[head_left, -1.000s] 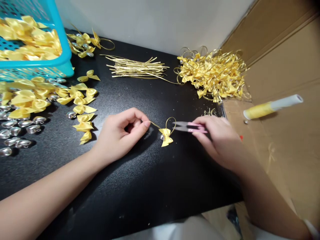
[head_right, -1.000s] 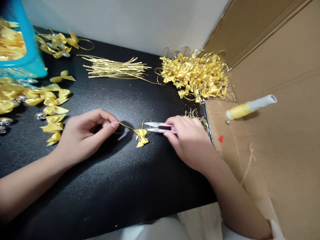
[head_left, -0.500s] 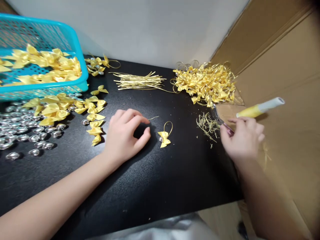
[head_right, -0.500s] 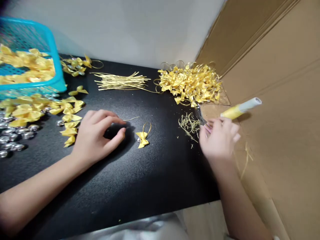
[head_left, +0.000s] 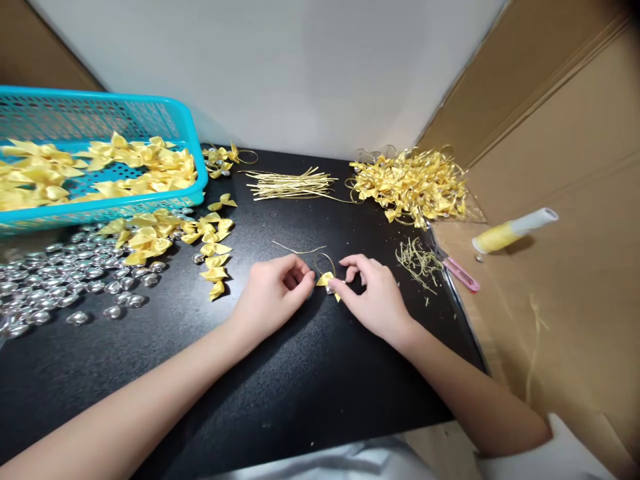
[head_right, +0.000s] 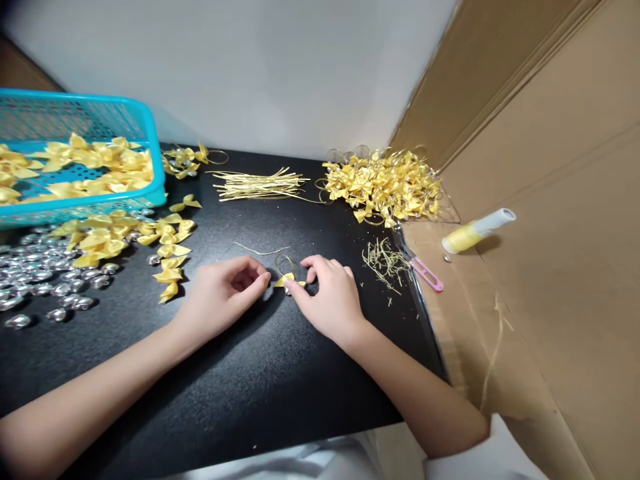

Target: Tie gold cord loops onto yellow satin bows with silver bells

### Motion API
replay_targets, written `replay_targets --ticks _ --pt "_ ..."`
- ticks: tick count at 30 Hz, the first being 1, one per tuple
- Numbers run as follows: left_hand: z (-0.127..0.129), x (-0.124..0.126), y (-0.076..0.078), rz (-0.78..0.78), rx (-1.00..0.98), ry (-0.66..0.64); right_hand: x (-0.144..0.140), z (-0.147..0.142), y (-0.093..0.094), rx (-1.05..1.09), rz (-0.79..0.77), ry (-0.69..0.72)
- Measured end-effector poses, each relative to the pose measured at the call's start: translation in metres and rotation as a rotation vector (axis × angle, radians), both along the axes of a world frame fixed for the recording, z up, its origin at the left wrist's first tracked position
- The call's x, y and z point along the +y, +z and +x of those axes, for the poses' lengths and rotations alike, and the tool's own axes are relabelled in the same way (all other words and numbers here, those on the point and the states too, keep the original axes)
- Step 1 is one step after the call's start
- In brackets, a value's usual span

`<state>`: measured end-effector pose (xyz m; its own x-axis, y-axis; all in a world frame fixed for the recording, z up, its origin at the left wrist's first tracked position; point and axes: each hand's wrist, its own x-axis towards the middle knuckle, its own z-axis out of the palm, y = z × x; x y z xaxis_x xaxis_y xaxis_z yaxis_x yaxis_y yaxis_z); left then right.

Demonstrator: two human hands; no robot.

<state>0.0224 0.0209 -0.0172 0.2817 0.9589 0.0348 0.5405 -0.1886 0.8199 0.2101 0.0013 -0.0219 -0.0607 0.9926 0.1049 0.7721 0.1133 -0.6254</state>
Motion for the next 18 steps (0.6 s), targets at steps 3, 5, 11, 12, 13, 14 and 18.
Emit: replay_targets --ticks 3,5,11,12,13,14,18 --pt "0.000 -0.001 0.002 -0.066 -0.032 -0.011 0.000 -0.006 -0.002 -0.091 0.081 0.071" --pt "0.001 -0.002 0.004 -0.143 -0.055 -0.030 0.000 -0.009 -0.004 -0.099 0.134 0.109" --pt "0.001 -0.002 0.005 -0.344 -0.158 -0.014 -0.001 -0.013 -0.008 -0.082 0.125 0.074" --pt "0.001 -0.002 0.004 -0.354 -0.177 -0.016 -0.001 -0.014 -0.009 -0.090 0.116 0.084" --pt "0.000 -0.003 0.004 -0.356 -0.195 -0.018 0.000 -0.014 -0.009 -0.089 0.110 0.102" --pt "0.000 -0.003 0.003 -0.353 -0.214 -0.015 0.000 -0.014 -0.009 -0.074 0.112 0.122" --pt "0.004 -0.009 0.003 -0.367 -0.291 0.007 0.000 -0.011 -0.008 0.086 0.237 0.141"
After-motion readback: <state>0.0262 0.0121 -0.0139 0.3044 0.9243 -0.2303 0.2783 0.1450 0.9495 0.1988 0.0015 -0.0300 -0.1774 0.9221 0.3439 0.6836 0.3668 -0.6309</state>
